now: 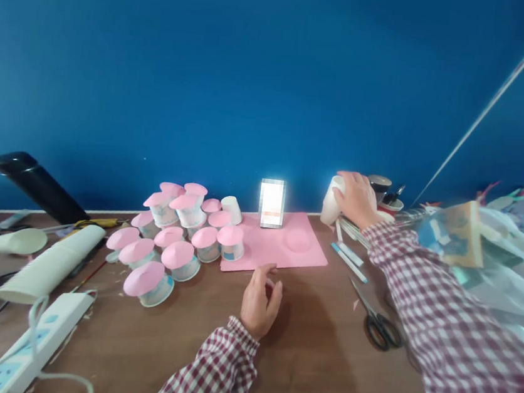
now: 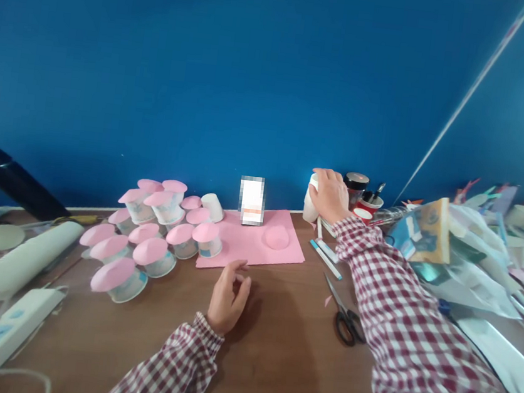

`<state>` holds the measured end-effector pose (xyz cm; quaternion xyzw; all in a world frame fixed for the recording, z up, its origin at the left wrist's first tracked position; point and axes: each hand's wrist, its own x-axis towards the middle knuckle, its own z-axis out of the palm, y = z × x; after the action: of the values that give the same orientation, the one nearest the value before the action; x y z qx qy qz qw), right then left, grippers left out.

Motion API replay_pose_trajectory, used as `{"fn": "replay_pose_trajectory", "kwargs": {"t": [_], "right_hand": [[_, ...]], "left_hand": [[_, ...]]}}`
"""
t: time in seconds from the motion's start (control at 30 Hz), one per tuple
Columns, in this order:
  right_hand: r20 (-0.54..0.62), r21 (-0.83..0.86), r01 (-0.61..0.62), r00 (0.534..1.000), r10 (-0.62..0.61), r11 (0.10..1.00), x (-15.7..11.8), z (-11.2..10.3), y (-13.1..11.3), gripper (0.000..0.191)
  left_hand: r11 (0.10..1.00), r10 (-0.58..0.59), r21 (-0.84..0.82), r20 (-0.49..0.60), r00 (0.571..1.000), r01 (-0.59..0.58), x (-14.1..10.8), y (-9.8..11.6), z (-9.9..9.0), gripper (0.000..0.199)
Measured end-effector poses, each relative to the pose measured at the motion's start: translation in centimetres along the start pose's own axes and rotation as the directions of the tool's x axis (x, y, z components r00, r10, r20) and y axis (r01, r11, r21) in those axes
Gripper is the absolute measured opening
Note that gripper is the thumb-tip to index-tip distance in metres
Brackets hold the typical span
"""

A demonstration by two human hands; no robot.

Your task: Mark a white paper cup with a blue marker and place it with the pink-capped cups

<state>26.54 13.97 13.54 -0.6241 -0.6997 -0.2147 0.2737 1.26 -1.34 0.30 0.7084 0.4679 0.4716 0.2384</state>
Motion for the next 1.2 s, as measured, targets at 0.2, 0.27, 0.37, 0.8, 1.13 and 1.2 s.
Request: {"fn": "replay_pose_trajectory", "kwargs": {"t": [0.2,0.27,0.37,0.8,1.13,1.2], "right_hand": [[0.047,0.34,0.098,0.992,-0.121,0.935,-7.2,-2.2,-6.9,0.041],[0.076,0.452,0.047,0.993,-0.091,0.891,-11.2,-2.1,-9.7,0.043],[0.126,0.567,-0.048,0.992,-0.029,0.822,-16.5,-0.9,-13.1,0.047],[0.243,0.673,-0.062,0.96,-0.141,0.737,-16.0,4.5,-18.6,0.052],[0.375,0.761,-0.311,0.927,0.004,0.569,-12.5,8.6,-22.7,0.077],[0.358,0.776,-0.295,0.934,-0.003,0.557,-12.6,8.9,-23.0,0.075]], "left_hand": [[0.995,-0.091,-0.054,-0.066,0.994,0.087,0.4,-0.9,0.2,0.03],[0.987,-0.129,-0.109,-0.076,0.989,0.12,0.7,-1.2,0.3,0.029],[0.987,-0.133,-0.113,-0.127,0.983,0.118,0.7,-1.5,0.3,0.027],[0.916,0.073,0.401,-0.152,0.986,-0.006,-2.6,-2.6,-6.7,0.022],[0.933,0.19,0.354,-0.334,0.923,-0.064,-1.0,-3.5,-6.2,0.032],[0.933,0.196,0.351,-0.329,0.924,-0.073,-0.9,-3.5,-6.4,0.032]]}}
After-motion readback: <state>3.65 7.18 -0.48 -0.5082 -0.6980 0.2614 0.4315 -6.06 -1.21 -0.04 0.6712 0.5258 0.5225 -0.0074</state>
